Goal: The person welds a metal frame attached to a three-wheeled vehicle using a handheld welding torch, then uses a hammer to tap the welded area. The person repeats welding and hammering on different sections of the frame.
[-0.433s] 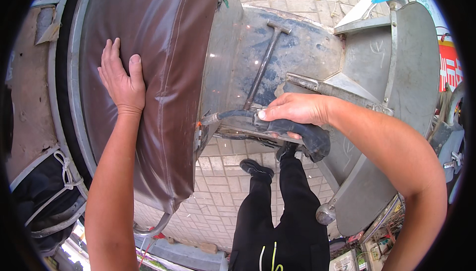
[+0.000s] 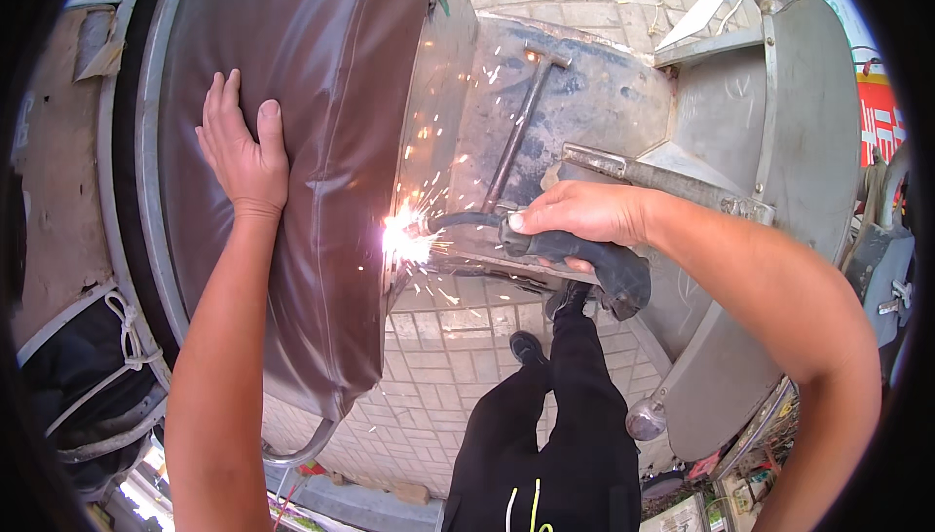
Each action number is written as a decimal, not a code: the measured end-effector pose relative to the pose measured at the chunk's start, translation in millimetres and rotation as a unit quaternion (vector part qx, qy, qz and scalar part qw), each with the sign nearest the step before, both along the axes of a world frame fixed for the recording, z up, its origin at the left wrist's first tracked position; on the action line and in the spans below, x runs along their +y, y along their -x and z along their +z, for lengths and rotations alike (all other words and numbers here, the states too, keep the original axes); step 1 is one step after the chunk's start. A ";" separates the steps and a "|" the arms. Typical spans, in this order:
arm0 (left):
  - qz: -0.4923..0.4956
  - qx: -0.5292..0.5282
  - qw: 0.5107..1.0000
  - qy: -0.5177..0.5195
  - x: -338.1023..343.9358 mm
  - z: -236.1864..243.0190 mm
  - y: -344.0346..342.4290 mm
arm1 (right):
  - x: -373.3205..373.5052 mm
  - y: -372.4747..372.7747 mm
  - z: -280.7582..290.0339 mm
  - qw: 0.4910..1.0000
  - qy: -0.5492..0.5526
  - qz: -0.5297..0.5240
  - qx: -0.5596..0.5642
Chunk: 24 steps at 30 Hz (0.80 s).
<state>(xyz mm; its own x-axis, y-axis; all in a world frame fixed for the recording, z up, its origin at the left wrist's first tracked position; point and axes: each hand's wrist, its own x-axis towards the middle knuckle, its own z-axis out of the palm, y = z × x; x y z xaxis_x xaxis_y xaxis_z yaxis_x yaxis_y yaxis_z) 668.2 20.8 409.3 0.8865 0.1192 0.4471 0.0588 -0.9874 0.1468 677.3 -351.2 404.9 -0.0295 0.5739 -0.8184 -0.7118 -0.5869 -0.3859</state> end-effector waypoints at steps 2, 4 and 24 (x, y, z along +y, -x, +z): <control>-0.001 -0.003 1.000 -0.001 0.6 -0.9 -1.0 | -1.7 4.3 -2.5 1.000 -0.005 -0.005 0.003; -0.001 -0.002 1.000 -0.004 0.0 -1.8 0.8 | -3.4 6.7 -5.1 1.000 -0.017 -0.014 0.019; 0.000 -0.014 1.000 -0.010 2.4 -4.8 -0.9 | -4.9 15.6 -7.4 0.999 -0.032 -0.026 0.036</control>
<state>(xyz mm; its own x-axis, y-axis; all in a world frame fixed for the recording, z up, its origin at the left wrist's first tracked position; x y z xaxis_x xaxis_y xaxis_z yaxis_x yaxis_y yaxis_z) 669.1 23.2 404.6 0.8736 0.1095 0.4742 0.0546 -0.9902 0.1282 661.7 -356.2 397.5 -0.0549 0.6276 -0.7766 -0.7678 -0.5238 -0.3690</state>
